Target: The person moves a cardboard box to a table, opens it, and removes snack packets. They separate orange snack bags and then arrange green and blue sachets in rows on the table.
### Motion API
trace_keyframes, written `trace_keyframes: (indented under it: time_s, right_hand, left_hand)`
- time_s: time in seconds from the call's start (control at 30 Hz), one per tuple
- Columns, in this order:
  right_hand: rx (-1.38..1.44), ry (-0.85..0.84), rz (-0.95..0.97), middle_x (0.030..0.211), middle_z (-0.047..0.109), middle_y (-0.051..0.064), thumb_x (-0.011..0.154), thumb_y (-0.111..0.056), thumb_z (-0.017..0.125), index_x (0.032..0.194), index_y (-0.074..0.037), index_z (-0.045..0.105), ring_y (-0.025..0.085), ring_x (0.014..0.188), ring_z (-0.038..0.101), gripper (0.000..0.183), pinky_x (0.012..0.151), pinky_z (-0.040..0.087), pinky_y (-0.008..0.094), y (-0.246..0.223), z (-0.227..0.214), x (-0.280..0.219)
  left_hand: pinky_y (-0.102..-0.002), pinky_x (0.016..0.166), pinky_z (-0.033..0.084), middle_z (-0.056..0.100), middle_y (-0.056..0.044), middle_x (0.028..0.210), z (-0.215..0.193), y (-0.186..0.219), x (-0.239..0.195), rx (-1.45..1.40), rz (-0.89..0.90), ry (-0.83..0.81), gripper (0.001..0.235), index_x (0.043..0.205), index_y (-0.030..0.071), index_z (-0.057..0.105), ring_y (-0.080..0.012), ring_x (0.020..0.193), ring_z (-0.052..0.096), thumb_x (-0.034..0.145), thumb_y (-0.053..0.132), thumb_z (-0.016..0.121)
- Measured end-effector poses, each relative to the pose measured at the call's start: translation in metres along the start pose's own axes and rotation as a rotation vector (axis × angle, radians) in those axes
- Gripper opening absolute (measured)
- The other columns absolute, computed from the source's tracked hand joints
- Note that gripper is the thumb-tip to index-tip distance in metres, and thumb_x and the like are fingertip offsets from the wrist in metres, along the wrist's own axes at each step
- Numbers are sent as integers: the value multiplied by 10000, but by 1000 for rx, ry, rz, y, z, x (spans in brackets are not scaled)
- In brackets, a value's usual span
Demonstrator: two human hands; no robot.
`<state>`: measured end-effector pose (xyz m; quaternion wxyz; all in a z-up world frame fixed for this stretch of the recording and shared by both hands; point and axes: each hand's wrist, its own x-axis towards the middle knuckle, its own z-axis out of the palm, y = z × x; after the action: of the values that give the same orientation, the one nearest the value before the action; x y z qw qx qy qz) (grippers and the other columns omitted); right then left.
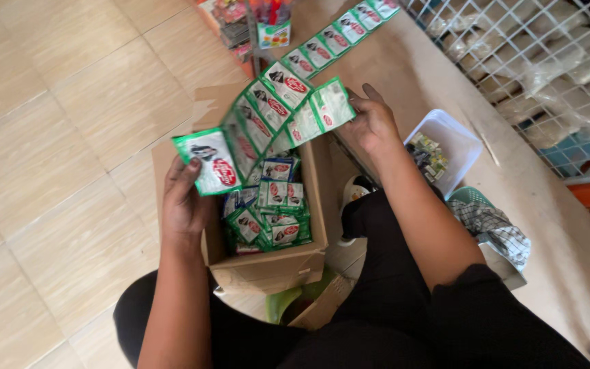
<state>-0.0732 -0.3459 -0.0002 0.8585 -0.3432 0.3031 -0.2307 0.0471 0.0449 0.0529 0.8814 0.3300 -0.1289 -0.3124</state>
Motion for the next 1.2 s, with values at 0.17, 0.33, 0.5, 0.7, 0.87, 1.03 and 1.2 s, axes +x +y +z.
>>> trace_keyframes:
  time_s: [0.17, 0.33, 0.5, 0.7, 0.87, 1.03, 1.2]
  right_hand:
    - [-439, -52, -49, 1553, 432, 150, 917, -61, 640, 1604, -146, 291, 273, 1405, 494, 776, 1099, 401, 511, 29, 37, -25]
    - [-623, -614, -195, 1647, 448, 153, 1026, -225, 666, 1605, -91, 376, 268, 1506, 434, 661, 1173, 367, 395, 48, 67, -59]
    - [-660, -947, -38, 1566, 509, 96, 925, -426, 728, 1577, -101, 382, 205, 1473, 445, 807, 1107, 446, 368, 74, 67, -80]
    - [-954, -1006, -13, 1337, 696, 103, 835, -206, 867, 1385, -14, 612, 205, 1299, 601, 637, 1145, 433, 367, 90, 68, -77]
    - [-997, -1030, 90, 1319, 681, 24, 790, -172, 847, 1353, -44, 586, 137, 1237, 597, 634, 1099, 427, 330, 76, 68, -73]
    - [-1068, -988, 194, 1095, 777, 58, 793, -119, 833, 1226, -2, 694, 135, 991, 707, 470, 920, 557, 309, 33, 60, -58]
    - [-1183, -883, 204, 1042, 786, 83, 788, -85, 824, 1191, 14, 725, 141, 939, 705, 427, 874, 558, 311, -4, 17, -42]
  left_hand:
    - [-359, 998, 561, 707, -92, 1195, 1, -13, 5, 49, -27, 31, 275, 1284, 15, 620, -187, 1093, 682, 1018, 85, 624]
    - [-260, 814, 522, 692, -32, 1077, 3, -23, 5, 579, -155, -46, 234, 1236, 31, 636, -93, 936, 629, 1023, 128, 639]
    - [-239, 764, 502, 652, 5, 962, 7, -21, -7, 745, -168, -325, 186, 1186, 28, 658, -61, 878, 580, 1058, 152, 604]
    - [-241, 752, 513, 688, -32, 960, 9, -5, -7, 527, -39, -106, 136, 1119, 10, 661, -75, 846, 607, 1075, 128, 607]
    - [-267, 797, 554, 710, -76, 1018, 2, 19, -6, 227, 160, 122, 161, 1150, -5, 643, -113, 871, 664, 1063, 126, 607]
    - [-297, 829, 587, 712, -83, 1066, -6, 47, -2, -2, 266, 239, 216, 1215, -8, 607, -139, 915, 696, 1047, 127, 600]
    - [-311, 802, 593, 710, -86, 1069, -21, 62, -4, -137, 410, 311, 158, 1171, 31, 590, -159, 925, 705, 1055, 138, 603]
